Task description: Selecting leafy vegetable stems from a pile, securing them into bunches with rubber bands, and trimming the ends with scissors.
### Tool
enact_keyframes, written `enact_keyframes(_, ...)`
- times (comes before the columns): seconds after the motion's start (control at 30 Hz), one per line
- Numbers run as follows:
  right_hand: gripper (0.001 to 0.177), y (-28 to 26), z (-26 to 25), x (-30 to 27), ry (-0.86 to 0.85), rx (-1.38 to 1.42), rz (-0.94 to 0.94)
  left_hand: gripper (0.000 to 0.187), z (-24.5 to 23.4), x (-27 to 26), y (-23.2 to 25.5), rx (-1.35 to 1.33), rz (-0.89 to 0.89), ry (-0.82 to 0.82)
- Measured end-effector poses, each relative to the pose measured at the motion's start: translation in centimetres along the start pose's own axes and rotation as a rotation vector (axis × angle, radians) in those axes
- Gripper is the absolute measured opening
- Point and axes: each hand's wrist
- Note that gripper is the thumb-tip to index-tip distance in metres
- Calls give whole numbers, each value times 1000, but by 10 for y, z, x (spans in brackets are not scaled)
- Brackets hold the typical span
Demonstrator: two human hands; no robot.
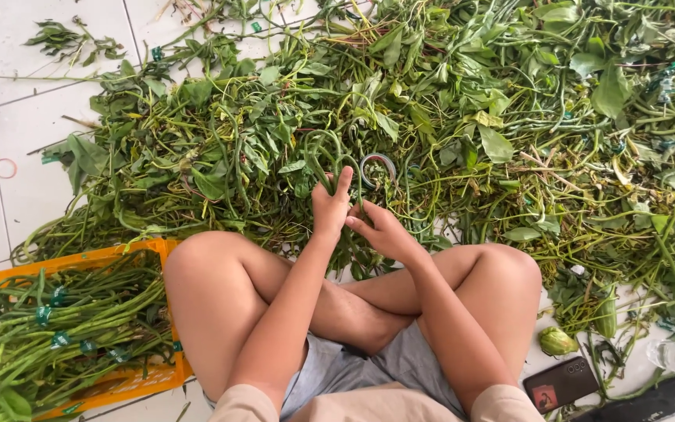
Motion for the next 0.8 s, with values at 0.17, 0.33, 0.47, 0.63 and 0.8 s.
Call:
enact_keyframes(0.17, 14, 8, -7, 2, -8, 26, 25, 44, 6, 8, -11, 17, 5, -47)
enact_keyframes(0.33, 13, 11, -8, 2, -17, 4, 33, 44, 7, -13, 8, 8, -11, -33)
enact_keyframes(0.47, 14, 5, -3, 3, 2, -41, -11, 45, 0, -24, 32, -22, -62, -22)
enact_keyframes(0.63, 9, 27, -6, 11, 52, -61, 16, 41, 2, -11, 14, 8, 14, -45)
enact_keyframes(0.8, 7, 39, -11, 14, 217, 250, -76, 49, 7, -9, -4, 22, 72, -126)
Point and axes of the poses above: each hand's wrist, its own x-axis towards the middle knuckle, its own z-axis out of the palm, y = z × x, and after that the axes turned 12 degrees about x, right-handed
